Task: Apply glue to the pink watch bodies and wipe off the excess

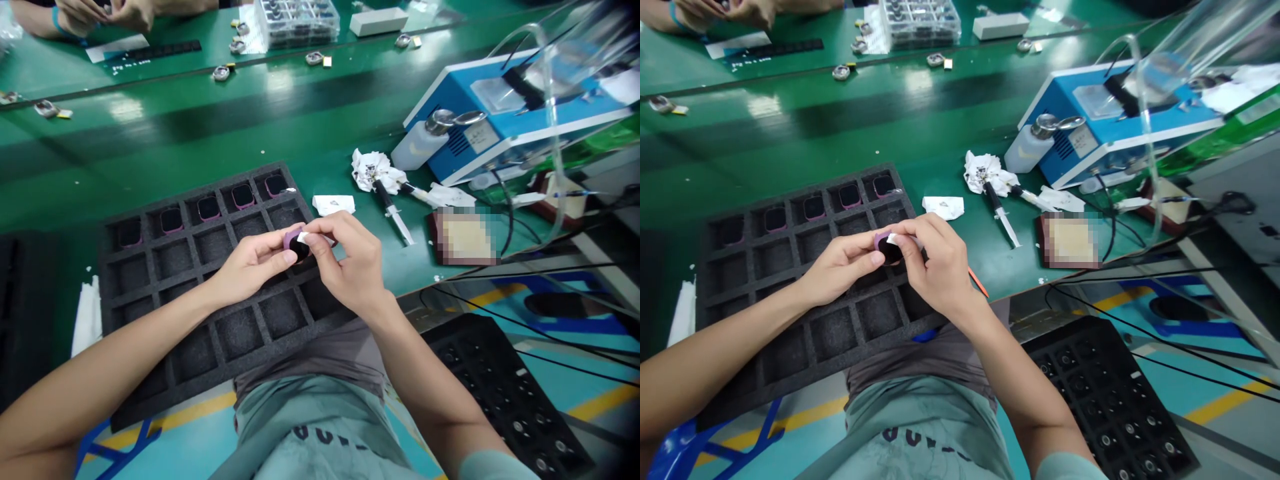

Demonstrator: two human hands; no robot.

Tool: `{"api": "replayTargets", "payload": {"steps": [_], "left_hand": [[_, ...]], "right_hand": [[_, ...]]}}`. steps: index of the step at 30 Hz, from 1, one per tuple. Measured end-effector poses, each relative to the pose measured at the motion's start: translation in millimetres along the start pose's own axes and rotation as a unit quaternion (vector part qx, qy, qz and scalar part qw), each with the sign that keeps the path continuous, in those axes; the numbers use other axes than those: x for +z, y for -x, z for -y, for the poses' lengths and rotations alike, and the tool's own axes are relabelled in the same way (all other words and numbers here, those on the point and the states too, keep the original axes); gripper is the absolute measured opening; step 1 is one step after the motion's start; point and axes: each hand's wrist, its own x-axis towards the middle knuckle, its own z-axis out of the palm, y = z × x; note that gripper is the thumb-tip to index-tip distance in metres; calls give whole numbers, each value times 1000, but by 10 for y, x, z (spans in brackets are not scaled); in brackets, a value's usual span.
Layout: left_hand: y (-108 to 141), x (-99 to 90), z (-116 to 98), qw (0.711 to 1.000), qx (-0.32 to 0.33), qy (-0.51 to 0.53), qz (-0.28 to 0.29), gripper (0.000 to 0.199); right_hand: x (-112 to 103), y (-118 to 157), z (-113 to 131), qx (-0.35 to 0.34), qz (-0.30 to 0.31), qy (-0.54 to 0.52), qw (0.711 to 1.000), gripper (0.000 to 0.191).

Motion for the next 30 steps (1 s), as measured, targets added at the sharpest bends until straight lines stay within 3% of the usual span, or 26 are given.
{"api": "replayTargets", "payload": {"steps": [10,17,22,27,30], "left_hand": [[3,-18,4,1000,-12,24,-4,64],[16,43,-42,993,65,-71,-64,54],[39,73,-35,986,90,-126,-59,46],[52,92,-37,985,91,-135,-58,47],[42,92,-46,985,91,-135,-53,47]], "right_hand": [[-102,29,65,-37,11,-65,997,8],[-186,108,157,-1,12,-34,999,8],[-107,124,105,-37,20,7,999,10],[-116,43,-128,24,-30,77,996,11],[-182,77,-54,45,-37,54,997,9]]}}
